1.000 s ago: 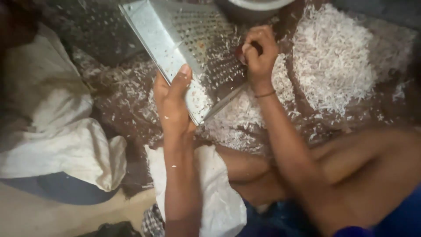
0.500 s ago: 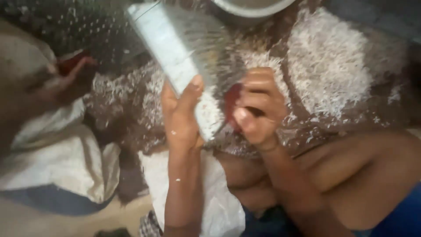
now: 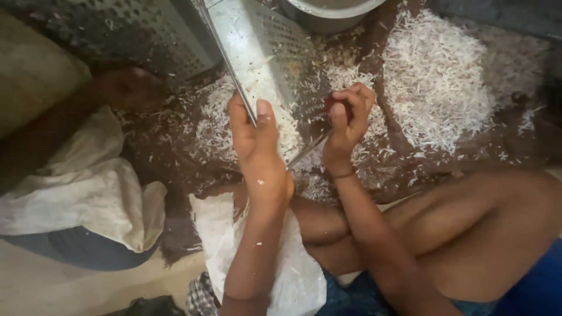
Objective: Grating coconut using a manual metal grater.
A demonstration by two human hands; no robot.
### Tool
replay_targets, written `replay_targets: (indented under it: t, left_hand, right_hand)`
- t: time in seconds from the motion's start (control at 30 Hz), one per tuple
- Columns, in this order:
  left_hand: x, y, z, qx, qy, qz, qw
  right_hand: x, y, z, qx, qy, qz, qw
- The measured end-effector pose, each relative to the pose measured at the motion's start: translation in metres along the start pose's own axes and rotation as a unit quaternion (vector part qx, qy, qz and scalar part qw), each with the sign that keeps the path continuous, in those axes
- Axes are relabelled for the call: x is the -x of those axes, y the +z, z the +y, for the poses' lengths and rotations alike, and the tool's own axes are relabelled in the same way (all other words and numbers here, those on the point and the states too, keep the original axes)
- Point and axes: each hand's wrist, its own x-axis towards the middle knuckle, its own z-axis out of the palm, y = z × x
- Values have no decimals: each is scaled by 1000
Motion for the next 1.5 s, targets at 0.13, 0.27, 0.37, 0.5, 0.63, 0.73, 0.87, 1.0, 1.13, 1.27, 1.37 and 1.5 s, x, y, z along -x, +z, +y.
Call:
replay_targets:
  t: [0.13, 0.27, 0.37, 0.5, 0.63, 0.73, 0.87, 1.0, 1.13, 1.27, 1.37, 1.5]
  left_hand:
    - [-5, -2, -4, -16, -7, 21, 1000]
    - [-8, -11, 3, -36, -48, 48, 997]
    - [-15, -16, 4, -11, -61, 65, 996]
    - [-16, -12, 11, 33, -49, 41, 997]
    - [-13, -15, 13, 46, -34, 23, 998]
    - [-14, -16, 13, 58, -19, 22, 998]
    - [-13, -19, 0, 32, -1, 37, 999]
    - [-17, -18, 2, -28, -24, 79, 996]
    - [-21, -14, 1, -58, 26, 42, 997]
    - [-18, -37, -14, -143, 8, 130, 981]
    - [-22, -29, -12, -77, 18, 45, 996]
    - [-10, -29, -5, -60, 16, 36, 997]
  right_hand:
    - [-12, 9, -31, 10, -83, -8, 996]
    - [-12, 6, 8, -14, -56, -34, 998]
    - [-34, -6, 44, -17, 110, -34, 993]
    - [-24, 17, -24, -32, -15, -79, 996]
    - [-35, 17, 23, -95, -43, -49, 993]
    - [-43, 20, 17, -124, 68, -95, 985]
    - [-50, 28, 32, -137, 71, -112, 982]
    - [-50, 16, 32, -129, 114, -75, 982]
    - [-56, 19, 26, -94, 53, -123, 987]
    - [-43, 10, 56, -113, 58, -72, 989]
    - [-45, 20, -5, -126, 99, -141, 977]
    - [-33, 12, 51, -102, 61, -146, 982]
